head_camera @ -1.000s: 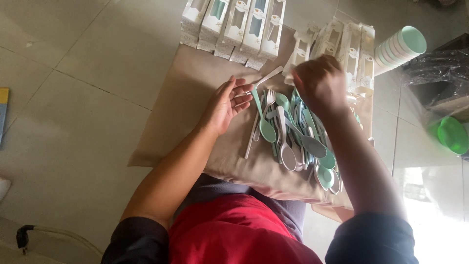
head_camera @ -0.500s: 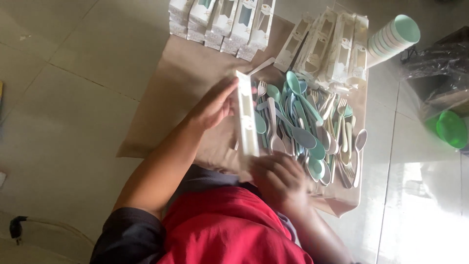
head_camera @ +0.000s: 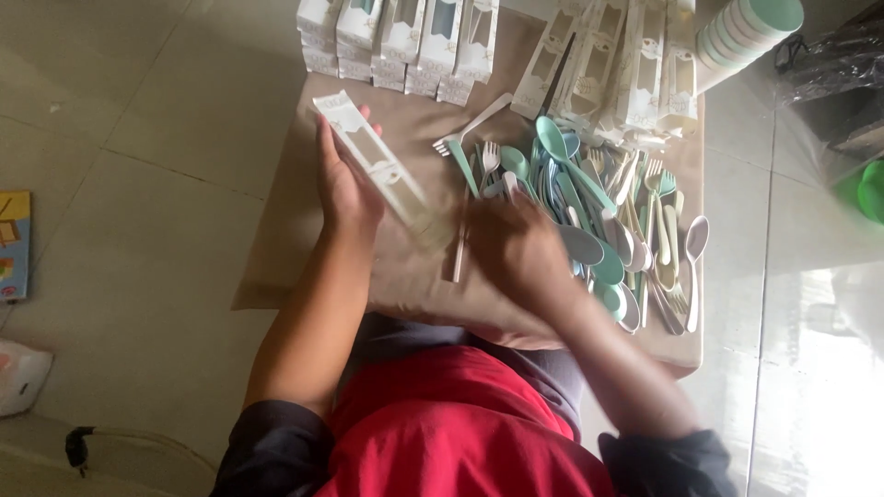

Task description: The person is individually packing plastic spoons and forks into small cardboard sleeves or boxes on a work surface.

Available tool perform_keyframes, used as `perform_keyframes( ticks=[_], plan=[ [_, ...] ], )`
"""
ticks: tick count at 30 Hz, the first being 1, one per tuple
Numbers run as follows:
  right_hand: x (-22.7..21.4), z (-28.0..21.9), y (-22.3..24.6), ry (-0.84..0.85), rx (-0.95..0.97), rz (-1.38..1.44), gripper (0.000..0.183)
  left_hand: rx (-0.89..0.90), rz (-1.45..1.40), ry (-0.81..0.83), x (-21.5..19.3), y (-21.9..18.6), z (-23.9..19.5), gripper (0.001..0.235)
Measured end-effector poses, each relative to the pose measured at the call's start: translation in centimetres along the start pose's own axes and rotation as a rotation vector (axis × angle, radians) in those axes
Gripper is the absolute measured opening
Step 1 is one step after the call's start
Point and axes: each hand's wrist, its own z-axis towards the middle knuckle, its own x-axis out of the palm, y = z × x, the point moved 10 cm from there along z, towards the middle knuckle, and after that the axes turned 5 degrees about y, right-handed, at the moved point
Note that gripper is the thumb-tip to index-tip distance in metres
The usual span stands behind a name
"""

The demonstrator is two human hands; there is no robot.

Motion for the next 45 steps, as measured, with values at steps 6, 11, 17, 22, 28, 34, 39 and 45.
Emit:
perform_keyframes(
  ticks=[6,11,17,22,28,34,39,45],
  plan=[
    [1.3,8.1,-13.8,-0.016,0.232,0.109,0.028,0.038,-0.307,0.085,-2.6,1.0,4.7,0.047],
    [7.1,8.8,-23.5,0.044,0.663,0.469,0.056,0.042,-0.056,-0.018,-0.2,-1.9,0.5,0.047],
    [8.7,9.1,-23.8,-0.009,0.816,0.797,0.051,0.109,0.225,0.005,0.1,-4.1,2.0,0.042],
    [8.9,9.2,-23.8,-0.024,0.864,0.843,0.054,0.194,0.22,-0.074,3.0,-10.6,2.5,0.049],
    [9.5,8.9,-24.4,-0.042,0.923,0.937,0.049,0.106,0.544,0.112,5.7,-13.2,5.4,0.069],
    [9.8,8.8,-24.4,-0.046,0.942,0.916,0.042,0.037,0.63,0.142,5.5,-12.1,6.4,0.055],
    [9.9,8.9,-24.4,-0.042,0.917,0.912,0.046,0.047,0.584,0.148,5.6,-11.9,6.3,0.054],
    [9.5,8.6,-23.3,-0.018,0.952,0.989,0.037,0.042,0.526,0.113,5.5,-11.6,6.2,0.056]
  ],
)
